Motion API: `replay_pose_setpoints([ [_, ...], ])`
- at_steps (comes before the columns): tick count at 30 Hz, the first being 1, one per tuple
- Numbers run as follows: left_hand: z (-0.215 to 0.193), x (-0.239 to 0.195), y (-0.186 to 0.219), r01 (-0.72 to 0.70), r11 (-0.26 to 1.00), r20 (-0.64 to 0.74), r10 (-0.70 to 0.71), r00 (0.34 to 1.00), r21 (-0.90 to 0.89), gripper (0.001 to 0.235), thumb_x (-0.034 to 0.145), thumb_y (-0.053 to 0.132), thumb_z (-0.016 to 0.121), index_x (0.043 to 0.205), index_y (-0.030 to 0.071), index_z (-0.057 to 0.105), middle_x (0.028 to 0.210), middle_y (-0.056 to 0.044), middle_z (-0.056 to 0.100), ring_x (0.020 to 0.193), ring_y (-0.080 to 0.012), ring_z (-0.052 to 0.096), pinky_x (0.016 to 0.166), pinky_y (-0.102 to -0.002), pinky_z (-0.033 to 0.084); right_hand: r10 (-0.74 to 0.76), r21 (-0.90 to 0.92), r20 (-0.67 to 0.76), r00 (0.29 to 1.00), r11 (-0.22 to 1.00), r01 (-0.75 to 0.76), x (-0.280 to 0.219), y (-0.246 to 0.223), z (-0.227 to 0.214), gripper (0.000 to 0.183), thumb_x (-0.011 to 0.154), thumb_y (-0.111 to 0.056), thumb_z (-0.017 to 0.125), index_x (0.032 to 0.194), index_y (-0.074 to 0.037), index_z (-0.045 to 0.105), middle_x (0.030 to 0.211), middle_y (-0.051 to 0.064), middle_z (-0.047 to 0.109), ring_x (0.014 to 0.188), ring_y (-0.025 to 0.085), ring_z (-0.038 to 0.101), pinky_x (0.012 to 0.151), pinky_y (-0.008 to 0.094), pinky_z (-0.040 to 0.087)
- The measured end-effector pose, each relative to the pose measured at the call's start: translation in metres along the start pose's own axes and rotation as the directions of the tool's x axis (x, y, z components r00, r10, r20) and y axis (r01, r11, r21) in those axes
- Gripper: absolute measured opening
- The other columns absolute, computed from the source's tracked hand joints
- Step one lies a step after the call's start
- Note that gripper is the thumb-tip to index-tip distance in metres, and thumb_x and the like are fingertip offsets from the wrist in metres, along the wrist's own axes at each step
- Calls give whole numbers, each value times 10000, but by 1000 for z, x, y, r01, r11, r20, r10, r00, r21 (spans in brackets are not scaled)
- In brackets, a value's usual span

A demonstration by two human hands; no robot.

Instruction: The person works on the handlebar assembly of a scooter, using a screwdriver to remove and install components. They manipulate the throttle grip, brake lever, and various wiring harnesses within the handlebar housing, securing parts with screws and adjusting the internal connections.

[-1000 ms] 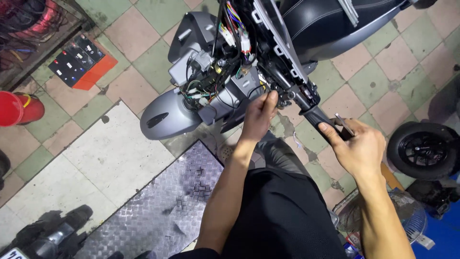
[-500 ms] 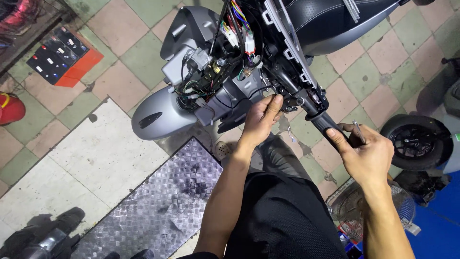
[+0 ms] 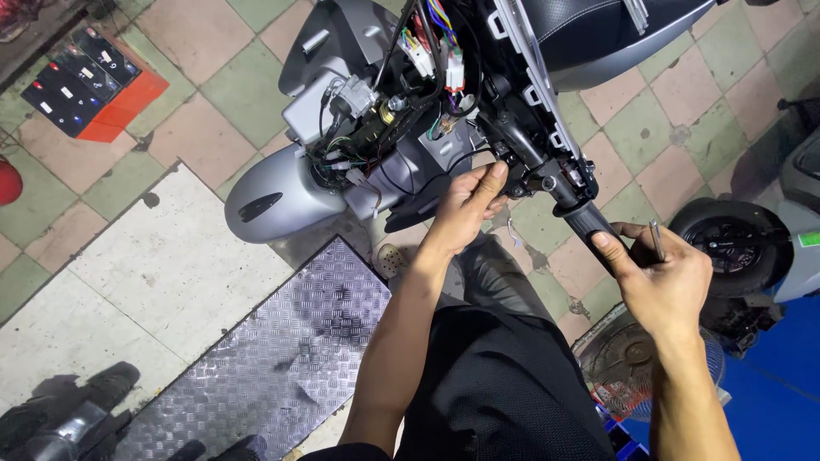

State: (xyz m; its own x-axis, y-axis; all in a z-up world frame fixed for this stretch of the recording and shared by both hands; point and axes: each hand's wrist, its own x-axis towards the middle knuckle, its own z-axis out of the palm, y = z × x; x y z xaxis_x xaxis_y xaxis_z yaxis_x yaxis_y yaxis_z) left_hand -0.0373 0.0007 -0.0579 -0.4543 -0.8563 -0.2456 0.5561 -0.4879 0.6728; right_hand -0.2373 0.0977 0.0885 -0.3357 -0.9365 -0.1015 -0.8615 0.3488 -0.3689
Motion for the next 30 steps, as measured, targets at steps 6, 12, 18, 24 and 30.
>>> replay_pose_setpoints([
  [6, 0, -3, 5, 72, 992, -52, -67, 996, 102, 334, 978, 520, 567, 798, 247, 501, 741, 128, 357, 695, 12, 505, 648, -152, 464, -46, -24, -26, 999, 999, 45, 0, 3, 2, 295, 982, -344, 838, 1088, -71, 808, 907, 59, 736, 789, 136, 620, 694, 304, 422],
  [12, -1, -2, 2, 133, 984, -65, -126, 990, 119, 466, 959, 558, 559, 1076, 122, 673, 1127, -6, 672, 1057, -79, 643, 906, -242, 578, 4, -6, -44, 999, 1000, -4, -2, 7, 3, 312, 974, -350, 866, 1081, -63, 804, 865, 49, 709, 717, 117, 549, 645, 304, 398],
  [18, -6, -16, 50, 13, 950, 140, -60, 988, 311, 498, 930, 476, 638, 1160, 34, 643, 711, 35, 541, 659, -105, 540, 815, -304, 559, 39, 14, -18, 999, 999, -39, -4, 9, 1, 296, 985, -330, 853, 1084, -57, 796, 928, 48, 732, 795, 109, 592, 703, 285, 424],
  [24, -1, -17, 90, 15, 816, 148, -123, 981, 578, 292, 915, 407, 674, 877, 118, 670, 808, 45, 662, 771, -65, 604, 699, -219, 466, 9, 12, -20, 1000, 1000, -9, -4, 8, 1, 296, 985, -299, 865, 1083, -29, 791, 949, 73, 737, 834, 133, 634, 750, 294, 459],
  [30, 21, -30, 89, 93, 607, 3, -155, 988, 790, 404, 859, 513, 662, 1017, 143, 694, 838, 26, 709, 728, -144, 660, 614, -331, 552, 17, -8, 10, 1000, 1000, -17, -4, 9, 0, 275, 979, -297, 861, 1079, -51, 791, 911, 43, 718, 801, 113, 591, 737, 281, 438],
])
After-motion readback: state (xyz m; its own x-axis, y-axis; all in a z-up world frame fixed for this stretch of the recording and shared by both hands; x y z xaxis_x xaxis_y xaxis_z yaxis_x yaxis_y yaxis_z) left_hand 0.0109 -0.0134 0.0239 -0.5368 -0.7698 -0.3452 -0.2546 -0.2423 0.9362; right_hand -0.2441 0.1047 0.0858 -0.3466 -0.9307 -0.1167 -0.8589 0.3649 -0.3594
